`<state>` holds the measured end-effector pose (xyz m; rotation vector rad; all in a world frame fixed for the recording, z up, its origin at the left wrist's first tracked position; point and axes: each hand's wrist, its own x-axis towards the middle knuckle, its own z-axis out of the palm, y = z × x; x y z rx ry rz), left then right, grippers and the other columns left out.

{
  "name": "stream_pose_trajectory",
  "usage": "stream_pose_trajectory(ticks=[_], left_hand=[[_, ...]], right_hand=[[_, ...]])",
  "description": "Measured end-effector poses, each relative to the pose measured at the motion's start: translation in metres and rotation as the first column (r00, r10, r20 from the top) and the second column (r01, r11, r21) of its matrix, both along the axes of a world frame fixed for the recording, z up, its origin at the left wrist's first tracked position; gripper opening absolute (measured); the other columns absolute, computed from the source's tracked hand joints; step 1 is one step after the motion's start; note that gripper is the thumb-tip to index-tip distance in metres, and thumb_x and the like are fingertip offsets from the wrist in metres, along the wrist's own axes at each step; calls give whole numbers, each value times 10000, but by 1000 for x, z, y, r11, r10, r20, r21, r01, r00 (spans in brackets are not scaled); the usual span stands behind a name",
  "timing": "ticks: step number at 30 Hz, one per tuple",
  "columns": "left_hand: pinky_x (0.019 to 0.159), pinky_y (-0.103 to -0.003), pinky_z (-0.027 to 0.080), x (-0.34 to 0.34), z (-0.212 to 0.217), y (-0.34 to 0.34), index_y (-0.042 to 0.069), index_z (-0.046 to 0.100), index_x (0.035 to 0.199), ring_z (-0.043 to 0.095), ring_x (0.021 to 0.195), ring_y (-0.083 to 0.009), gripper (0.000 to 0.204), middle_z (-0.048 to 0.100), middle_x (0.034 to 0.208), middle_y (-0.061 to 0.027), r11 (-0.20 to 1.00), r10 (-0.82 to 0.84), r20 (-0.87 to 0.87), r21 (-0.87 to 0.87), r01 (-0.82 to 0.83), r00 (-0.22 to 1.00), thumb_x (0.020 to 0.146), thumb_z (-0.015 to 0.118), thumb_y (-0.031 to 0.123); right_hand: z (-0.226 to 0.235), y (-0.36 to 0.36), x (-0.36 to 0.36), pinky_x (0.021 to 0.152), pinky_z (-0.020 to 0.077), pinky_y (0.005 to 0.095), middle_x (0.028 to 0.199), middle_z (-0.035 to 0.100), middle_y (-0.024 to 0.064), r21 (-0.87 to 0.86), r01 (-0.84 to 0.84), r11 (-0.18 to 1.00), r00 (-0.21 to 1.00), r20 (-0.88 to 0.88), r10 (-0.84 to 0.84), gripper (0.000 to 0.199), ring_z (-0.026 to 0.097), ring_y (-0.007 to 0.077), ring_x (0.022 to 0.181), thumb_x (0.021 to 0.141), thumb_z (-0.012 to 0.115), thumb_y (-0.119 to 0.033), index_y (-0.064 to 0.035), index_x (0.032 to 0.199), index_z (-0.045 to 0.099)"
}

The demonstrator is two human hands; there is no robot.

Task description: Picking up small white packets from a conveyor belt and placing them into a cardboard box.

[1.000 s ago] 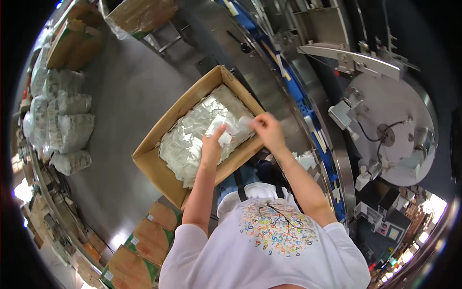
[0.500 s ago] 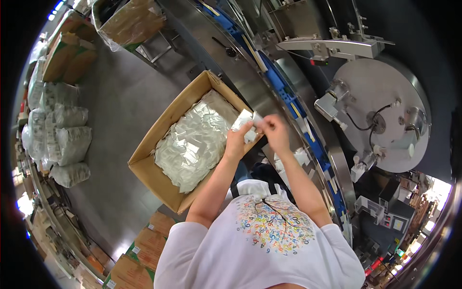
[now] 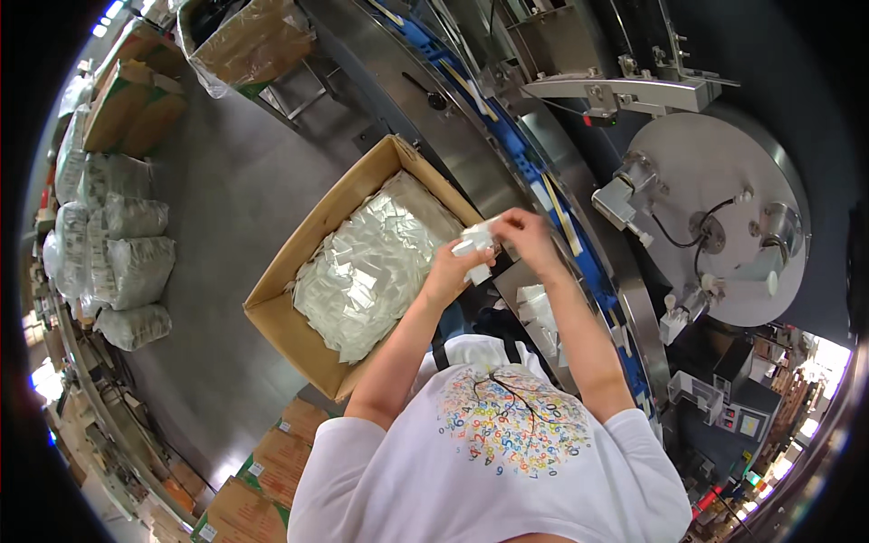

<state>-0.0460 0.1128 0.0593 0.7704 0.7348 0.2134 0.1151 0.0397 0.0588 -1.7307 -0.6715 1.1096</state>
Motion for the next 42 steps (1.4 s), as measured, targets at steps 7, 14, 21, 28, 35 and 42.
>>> stream_pose_trajectory(ticks=[7,14,21,28,35,42], left_hand=[[626,-265,471,9,2,-5,9,558,983,591,751,-114,246,626,915,-59,986,24,44,-167,-17,999,777,661,96],[716,-259,455,18,3,-14,4,535,1016,587,825,-123,279,625,985,-79,968,-203,104,-129,216,974,780,652,97],[723,-290,489,22,-22,-25,7,511,1114,581,837,-143,355,608,995,-78,955,-283,31,-81,284,959,789,636,76],[732,-364,532,30,-8,-30,19,487,1140,581,853,-175,335,565,994,-75,955,33,168,-295,19,985,825,594,62],[733,-352,538,24,-17,-26,-22,492,1123,582,875,-191,298,585,977,-95,974,105,124,-211,-77,987,853,566,80],[730,-359,527,29,-21,-27,-14,506,1116,579,922,-207,272,584,1031,-99,963,186,79,-213,-166,979,885,520,127]], right_hand=[[-28,-9,58,452,381,193,679,562,1,-44,643,765,710,-341,-616,153,509,69,532,816,636,-223,-91,854,570],[-24,-44,11,546,374,194,765,556,-29,20,606,795,780,185,-598,307,493,44,640,786,676,-249,-35,986,586],[-7,-43,24,526,406,206,674,591,10,-62,444,894,879,-164,-448,179,511,71,566,779,660,-184,-17,838,630],[-56,-30,52,559,437,202,727,603,11,67,652,755,725,236,-647,232,551,85,596,810,627,-182,-4,954,595],[-3,-58,-31,617,458,248,776,646,58,61,283,957,958,-69,-278,225,589,125,644,786,628,-126,13,960,598],[-11,-18,34,589,444,248,677,626,69,98,387,917,831,393,-393,118,574,135,597,788,614,-122,-6,804,629]])
